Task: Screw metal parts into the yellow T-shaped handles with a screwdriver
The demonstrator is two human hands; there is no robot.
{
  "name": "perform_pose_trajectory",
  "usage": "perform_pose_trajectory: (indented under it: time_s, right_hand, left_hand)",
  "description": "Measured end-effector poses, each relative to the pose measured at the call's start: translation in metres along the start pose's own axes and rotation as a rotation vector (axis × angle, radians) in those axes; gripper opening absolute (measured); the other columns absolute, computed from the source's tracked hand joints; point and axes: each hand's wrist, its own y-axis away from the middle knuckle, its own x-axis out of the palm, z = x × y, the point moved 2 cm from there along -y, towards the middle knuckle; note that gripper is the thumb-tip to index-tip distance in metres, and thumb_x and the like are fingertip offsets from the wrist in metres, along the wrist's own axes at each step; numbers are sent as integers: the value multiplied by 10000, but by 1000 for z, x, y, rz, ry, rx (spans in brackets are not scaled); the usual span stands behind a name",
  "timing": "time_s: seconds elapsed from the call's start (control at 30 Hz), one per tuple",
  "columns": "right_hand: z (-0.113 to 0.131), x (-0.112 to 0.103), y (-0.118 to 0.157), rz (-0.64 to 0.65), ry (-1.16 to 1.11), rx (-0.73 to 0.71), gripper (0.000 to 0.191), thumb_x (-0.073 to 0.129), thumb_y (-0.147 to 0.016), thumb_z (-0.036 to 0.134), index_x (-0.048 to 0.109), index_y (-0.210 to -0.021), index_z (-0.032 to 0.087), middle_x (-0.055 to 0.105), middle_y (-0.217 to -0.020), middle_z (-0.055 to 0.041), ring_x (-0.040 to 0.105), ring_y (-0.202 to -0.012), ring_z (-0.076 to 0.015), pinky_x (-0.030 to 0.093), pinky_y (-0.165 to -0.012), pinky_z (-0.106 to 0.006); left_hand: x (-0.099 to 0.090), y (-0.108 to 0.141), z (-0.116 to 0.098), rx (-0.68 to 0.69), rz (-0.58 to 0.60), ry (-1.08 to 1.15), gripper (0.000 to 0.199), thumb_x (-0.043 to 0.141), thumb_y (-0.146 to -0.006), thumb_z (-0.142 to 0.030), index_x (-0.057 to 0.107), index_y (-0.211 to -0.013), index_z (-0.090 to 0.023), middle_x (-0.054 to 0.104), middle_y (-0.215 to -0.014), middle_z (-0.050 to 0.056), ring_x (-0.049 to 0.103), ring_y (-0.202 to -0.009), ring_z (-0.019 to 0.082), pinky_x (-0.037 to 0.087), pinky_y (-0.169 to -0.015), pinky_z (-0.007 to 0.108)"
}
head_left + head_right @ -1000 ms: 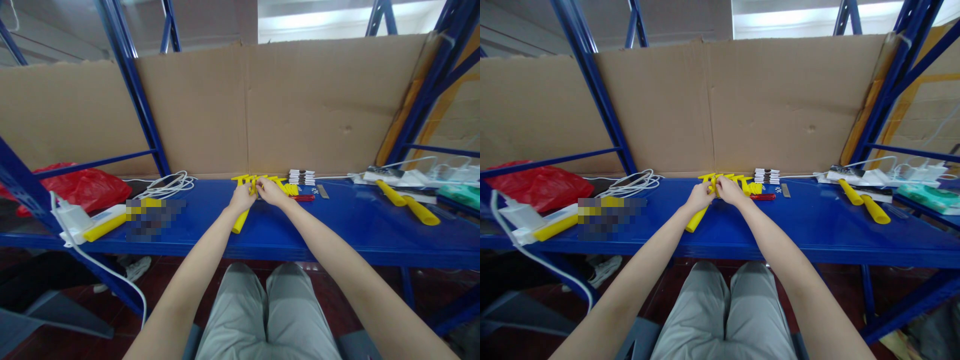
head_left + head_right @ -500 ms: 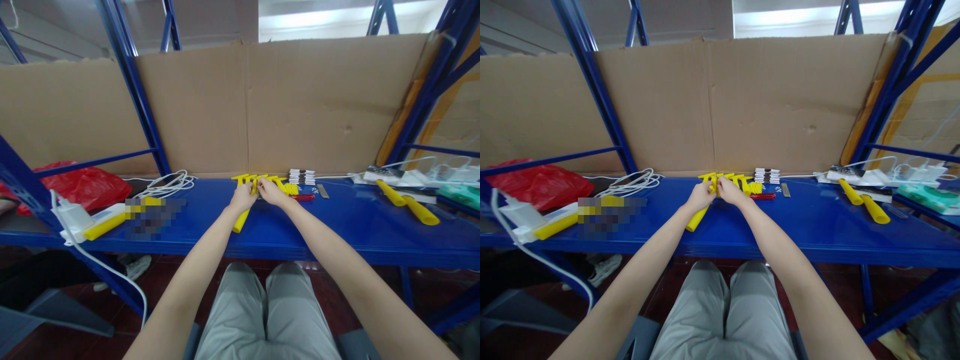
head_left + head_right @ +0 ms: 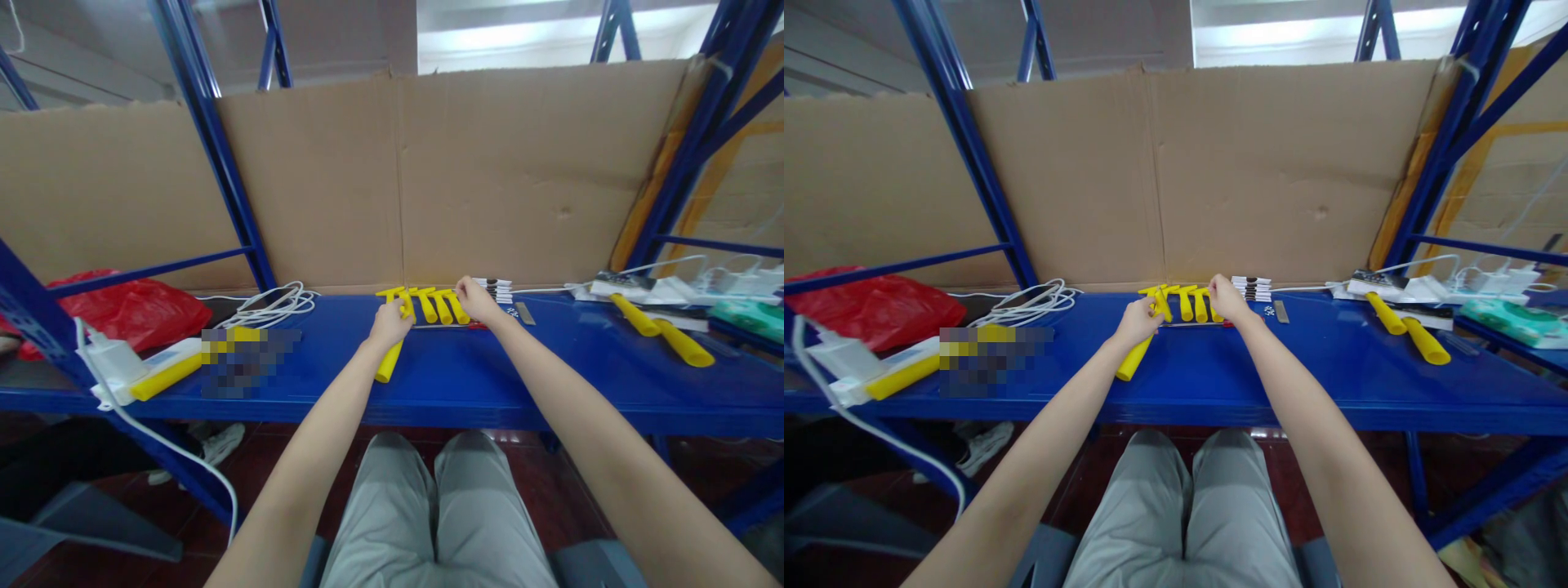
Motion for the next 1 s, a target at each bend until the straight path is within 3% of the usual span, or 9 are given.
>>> perform_pose_trajectory:
  time_s: [0.17, 0.3, 0.7, 1.0]
  right_hand:
    - [-65, -39, 3, -5, 232, 257, 178, 416, -850, 134, 588, -890, 160, 657, -937, -135, 590, -858, -214, 429, -733, -288]
    - [-96, -53, 21, 11, 365, 375, 221, 412, -864, 173, 618, -943, 158, 648, -1064, -160, 578, -999, -262, 448, -793, -350]
    - [-95, -53, 43, 242, 484, 398, 259, 415, -840, 127, 643, -947, 182, 623, -1137, -143, 538, -1099, -269, 424, -906, -430]
    - [-100, -52, 44, 199, 465, 402, 273, 392, -864, 171, 638, -982, 188, 628, -1160, -135, 541, -1105, -271, 429, -898, -442]
  left_hand:
    - [0, 0, -1, -4, -5, 22, 195, 568, -814, -149, 631, -996, -118, 719, -886, 93, 697, -774, 187, 495, -717, 240]
    - [1, -1, 0, 9, -3, 21, 178, 567, -806, -147, 639, -966, -113, 719, -860, 97, 696, -761, 192, 498, -723, 247]
    - [3, -3, 3, -9, -12, 32, 199, 570, -814, -159, 636, -999, -129, 724, -857, 94, 698, -758, 194, 504, -721, 254]
    - [0, -1, 1, -18, -16, 39, 174, 567, -820, -160, 630, -979, -129, 717, -890, 98, 699, -771, 191, 502, -710, 244]
